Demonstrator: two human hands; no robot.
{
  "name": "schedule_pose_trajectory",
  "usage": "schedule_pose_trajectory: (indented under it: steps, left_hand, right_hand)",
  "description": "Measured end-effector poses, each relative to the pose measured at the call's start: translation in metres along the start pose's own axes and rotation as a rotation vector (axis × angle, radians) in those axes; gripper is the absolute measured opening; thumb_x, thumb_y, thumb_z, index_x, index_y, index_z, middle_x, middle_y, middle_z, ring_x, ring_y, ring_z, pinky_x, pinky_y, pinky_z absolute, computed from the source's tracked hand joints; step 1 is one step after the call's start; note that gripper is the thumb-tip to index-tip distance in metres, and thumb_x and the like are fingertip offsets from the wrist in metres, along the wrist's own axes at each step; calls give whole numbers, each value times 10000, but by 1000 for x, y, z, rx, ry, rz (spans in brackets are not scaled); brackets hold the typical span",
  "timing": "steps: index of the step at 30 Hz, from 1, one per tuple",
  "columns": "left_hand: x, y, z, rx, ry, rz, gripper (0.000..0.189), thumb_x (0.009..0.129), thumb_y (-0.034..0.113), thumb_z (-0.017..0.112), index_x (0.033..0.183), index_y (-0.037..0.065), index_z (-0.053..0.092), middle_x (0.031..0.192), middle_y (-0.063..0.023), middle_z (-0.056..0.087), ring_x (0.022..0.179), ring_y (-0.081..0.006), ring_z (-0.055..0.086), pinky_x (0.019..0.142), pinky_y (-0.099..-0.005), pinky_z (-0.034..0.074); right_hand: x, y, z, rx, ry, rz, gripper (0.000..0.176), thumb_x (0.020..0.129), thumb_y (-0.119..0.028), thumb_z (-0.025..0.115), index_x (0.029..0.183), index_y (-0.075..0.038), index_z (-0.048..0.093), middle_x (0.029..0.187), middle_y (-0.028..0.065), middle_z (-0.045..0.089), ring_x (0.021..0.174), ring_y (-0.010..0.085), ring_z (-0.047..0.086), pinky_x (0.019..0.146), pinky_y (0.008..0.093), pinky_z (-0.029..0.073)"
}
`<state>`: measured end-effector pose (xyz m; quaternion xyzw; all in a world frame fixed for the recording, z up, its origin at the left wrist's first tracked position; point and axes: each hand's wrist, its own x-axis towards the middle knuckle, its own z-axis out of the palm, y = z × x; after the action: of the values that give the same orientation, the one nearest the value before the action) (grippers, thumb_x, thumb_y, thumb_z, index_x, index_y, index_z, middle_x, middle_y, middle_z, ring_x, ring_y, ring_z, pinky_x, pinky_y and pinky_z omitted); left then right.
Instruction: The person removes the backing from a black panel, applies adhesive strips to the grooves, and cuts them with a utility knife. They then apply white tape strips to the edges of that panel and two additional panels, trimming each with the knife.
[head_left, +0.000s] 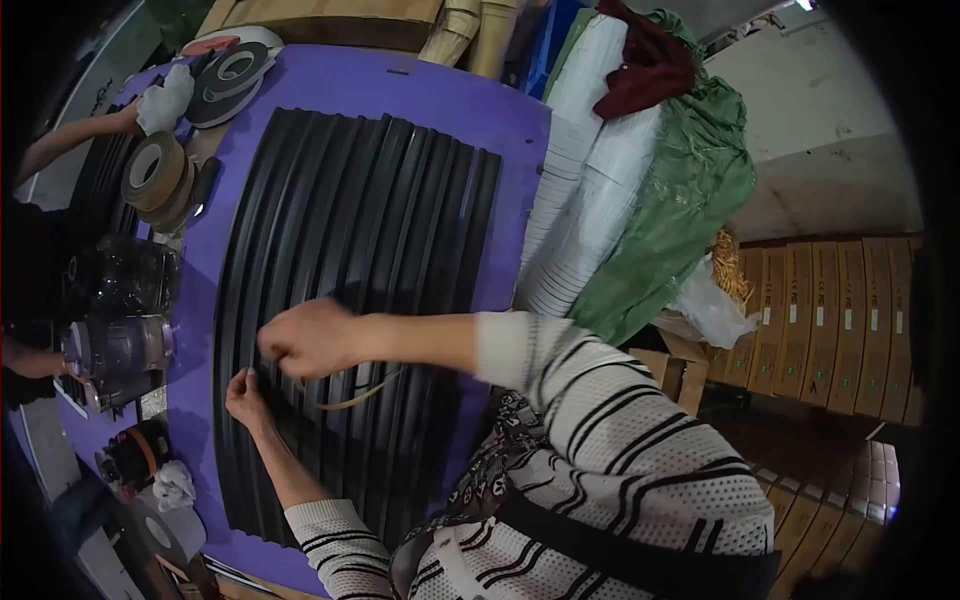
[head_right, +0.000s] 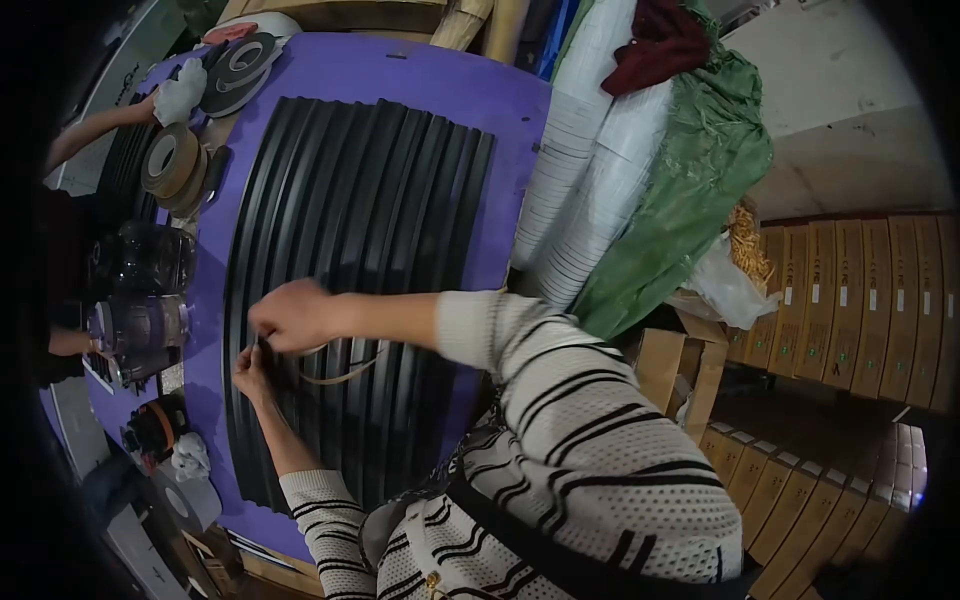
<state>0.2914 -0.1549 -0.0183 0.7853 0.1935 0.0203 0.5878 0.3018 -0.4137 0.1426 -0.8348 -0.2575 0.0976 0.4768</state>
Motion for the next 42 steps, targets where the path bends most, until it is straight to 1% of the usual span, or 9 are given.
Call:
schedule_pose_trajectory:
  steps: [4, 8, 13, 14, 21, 24, 31, 37, 42]
  left_hand:
    - [-7, 8, -2, 72, 14, 50, 198, 717, 139, 648, 833, -15, 602, 755, -52, 591, 693, -116, 530, 663, -237, 422]
    - [-10, 14, 4, 102, 38, 58, 181, 713, 144, 655, 796, -6, 597, 716, -29, 573, 653, -100, 513, 638, -227, 415]
    - [-13, 33, 14, 561, 155, 138, 260, 649, 204, 674, 829, 32, 596, 777, -105, 572, 755, -238, 544, 694, -333, 434]
    - [-22, 59, 28, 816, 217, 249, 289, 640, 235, 662, 846, 45, 592, 842, -117, 560, 831, -285, 509, 744, -377, 407]
    - [-24, 125, 59, 819, 70, 286, 158, 715, 116, 572, 842, 22, 585, 812, -148, 548, 761, -296, 533, 676, -357, 426]
    - [0, 137, 54, 841, 40, 222, 155, 725, 120, 559, 831, 12, 594, 777, -159, 567, 741, -303, 546, 670, -358, 428]
    - [141, 206, 123, 1047, 73, 511, 291, 718, 101, 482, 998, 33, 520, 957, -147, 537, 914, -313, 493, 768, -374, 415]
    - [244, 221, 156, 1308, 569, 916, 363, 698, 147, 497, 1019, -21, 466, 890, -105, 526, 834, -243, 503, 744, -327, 387]
    - [266, 223, 148, 1372, 54, 681, 441, 685, 177, 534, 1049, -63, 459, 842, -132, 549, 779, -236, 530, 690, -319, 412]
  right_hand:
    - [-176, 120, -140, 90, 526, 465, 246, 641, -30, 547, 873, -50, 466, 753, 13, 450, 655, 103, 450, 574, 227, 400]
    - [-390, 196, -256, -301, 907, 865, 264, 658, -121, 608, 833, -2, 449, 681, 104, 520, 632, 183, 512, 579, 306, 422]
    - [-513, 300, -267, -9, 1048, 907, 388, 663, -42, 575, 1005, 9, 401, 821, 122, 510, 731, 181, 509, 650, 297, 429]
    - [-525, 326, -255, -563, 761, 1059, 429, 653, -64, 591, 1029, 7, 399, 822, 144, 512, 727, 243, 523, 684, 341, 434]
    - [-359, 336, -199, -536, 309, 1283, 441, 692, -59, 547, 1114, -31, 424, 1175, 169, 352, 1059, 328, 373, 852, 399, 350]
    - [-265, 314, -224, -638, 948, 731, 323, 747, -11, 498, 1066, -19, 450, 1118, 149, 426, 1046, 300, 396, 861, 366, 343]
    - [-67, 268, -213, -83, 723, 193, 201, 735, 58, 467, 930, 24, 504, 992, 137, 498, 961, 262, 472, 851, 326, 355]
    - [-17, 279, -195, -119, 506, 168, 180, 754, 52, 453, 925, 32, 504, 973, 123, 497, 927, 233, 484, 834, 309, 371]
    - [-2, 283, -199, -12, 402, 321, 156, 777, 31, 443, 924, 33, 494, 952, 97, 479, 884, 188, 475, 795, 271, 377]
